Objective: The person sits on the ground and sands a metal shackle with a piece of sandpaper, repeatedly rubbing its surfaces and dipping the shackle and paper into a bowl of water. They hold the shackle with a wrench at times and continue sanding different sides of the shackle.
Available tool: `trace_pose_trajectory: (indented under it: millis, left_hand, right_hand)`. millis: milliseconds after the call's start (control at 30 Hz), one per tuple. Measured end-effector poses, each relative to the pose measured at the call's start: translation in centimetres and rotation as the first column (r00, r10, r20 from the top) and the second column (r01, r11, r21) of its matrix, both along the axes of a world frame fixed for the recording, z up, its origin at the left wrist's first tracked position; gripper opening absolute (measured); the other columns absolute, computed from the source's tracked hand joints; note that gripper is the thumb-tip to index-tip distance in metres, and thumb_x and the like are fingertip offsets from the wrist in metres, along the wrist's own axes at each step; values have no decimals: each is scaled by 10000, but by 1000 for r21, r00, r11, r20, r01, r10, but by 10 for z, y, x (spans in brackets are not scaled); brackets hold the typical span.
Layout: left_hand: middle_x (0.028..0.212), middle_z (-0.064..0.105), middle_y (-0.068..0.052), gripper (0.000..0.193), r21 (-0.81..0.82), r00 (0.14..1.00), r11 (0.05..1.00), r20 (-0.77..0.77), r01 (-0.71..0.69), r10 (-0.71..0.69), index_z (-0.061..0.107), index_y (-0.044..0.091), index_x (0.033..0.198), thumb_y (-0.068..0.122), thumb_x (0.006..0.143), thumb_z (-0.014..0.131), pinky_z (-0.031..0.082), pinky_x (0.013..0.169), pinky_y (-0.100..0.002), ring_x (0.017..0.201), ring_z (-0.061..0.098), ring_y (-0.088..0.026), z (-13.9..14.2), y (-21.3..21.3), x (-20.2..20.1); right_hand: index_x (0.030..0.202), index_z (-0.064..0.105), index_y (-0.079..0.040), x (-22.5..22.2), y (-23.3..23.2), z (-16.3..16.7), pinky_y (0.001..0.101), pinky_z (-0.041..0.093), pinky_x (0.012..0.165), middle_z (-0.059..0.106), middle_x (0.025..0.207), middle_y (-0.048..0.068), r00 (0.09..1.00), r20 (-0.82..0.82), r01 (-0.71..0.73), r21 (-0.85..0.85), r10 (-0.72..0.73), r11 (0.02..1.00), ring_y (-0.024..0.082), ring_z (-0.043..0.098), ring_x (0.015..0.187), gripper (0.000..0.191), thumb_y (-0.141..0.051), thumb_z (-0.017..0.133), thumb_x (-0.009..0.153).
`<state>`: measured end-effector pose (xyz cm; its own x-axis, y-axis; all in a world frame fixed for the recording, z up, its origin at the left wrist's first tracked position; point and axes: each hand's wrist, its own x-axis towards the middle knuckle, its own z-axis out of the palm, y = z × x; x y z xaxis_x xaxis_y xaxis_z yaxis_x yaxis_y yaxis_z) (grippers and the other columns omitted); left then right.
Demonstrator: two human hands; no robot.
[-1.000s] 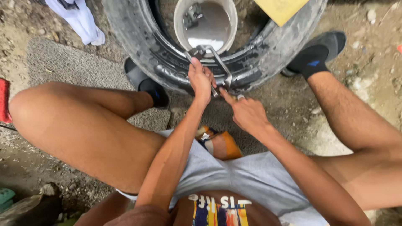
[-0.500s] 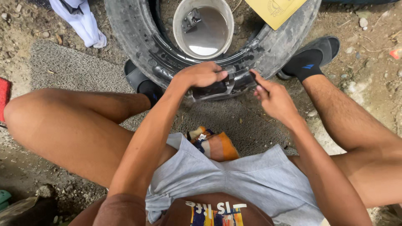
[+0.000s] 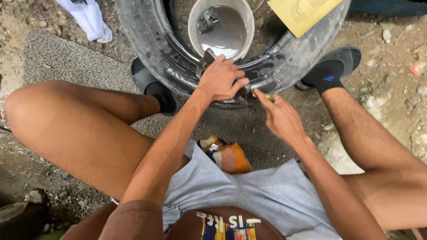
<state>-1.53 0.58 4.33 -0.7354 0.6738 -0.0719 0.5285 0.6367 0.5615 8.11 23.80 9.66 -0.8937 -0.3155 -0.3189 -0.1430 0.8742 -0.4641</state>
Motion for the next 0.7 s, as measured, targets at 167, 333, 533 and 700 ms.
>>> trace_pose_trajectory:
  millis: [167, 333, 533, 700]
  left_hand:
    - [873, 662, -81, 422, 160, 993, 986, -102, -39, 56, 731, 93, 906, 445, 1014, 524, 380, 931, -456, 955, 558, -292, -8, -8, 3]
    - [873, 654, -77, 422, 191, 989, 980, -123, -53, 77, 718, 92, 893, 455, 1010, 537, 374, 922, -456, 928, 548, -288, -15, -10, 3]
    - [850, 636, -73, 382, 234, 986, 972, -155, -16, 53, 687, 102, 861, 442, 990, 571, 389, 914, -444, 912, 545, -286, -17, -15, 4]
    - [805, 637, -74, 389, 220, 986, 975, -162, 1, 36, 705, 92, 856, 442, 977, 585, 387, 886, -440, 891, 555, -283, -18, -11, -1]
  right_hand:
    - [1506, 533, -201, 8, -10, 1, 503, 546, 769, 604, 990, 193, 988, -111, -103, 13, 104, 995, 402, 655, 870, 705, 32, 572, 842]
    - [1503, 529, -197, 13, -19, -7, 497, 572, 700, 620, 1048, 204, 983, -94, -156, 44, 160, 987, 397, 673, 859, 720, 24, 578, 820]
    - [1467, 536, -187, -2, -52, -42, 505, 577, 737, 659, 1059, 205, 983, 46, -182, 163, 177, 970, 397, 698, 917, 656, -26, 579, 832]
    - [1506, 511, -136, 0, -47, -35, 476, 585, 695, 694, 993, 201, 969, 14, -241, 278, 248, 930, 366, 713, 830, 708, -48, 584, 807]
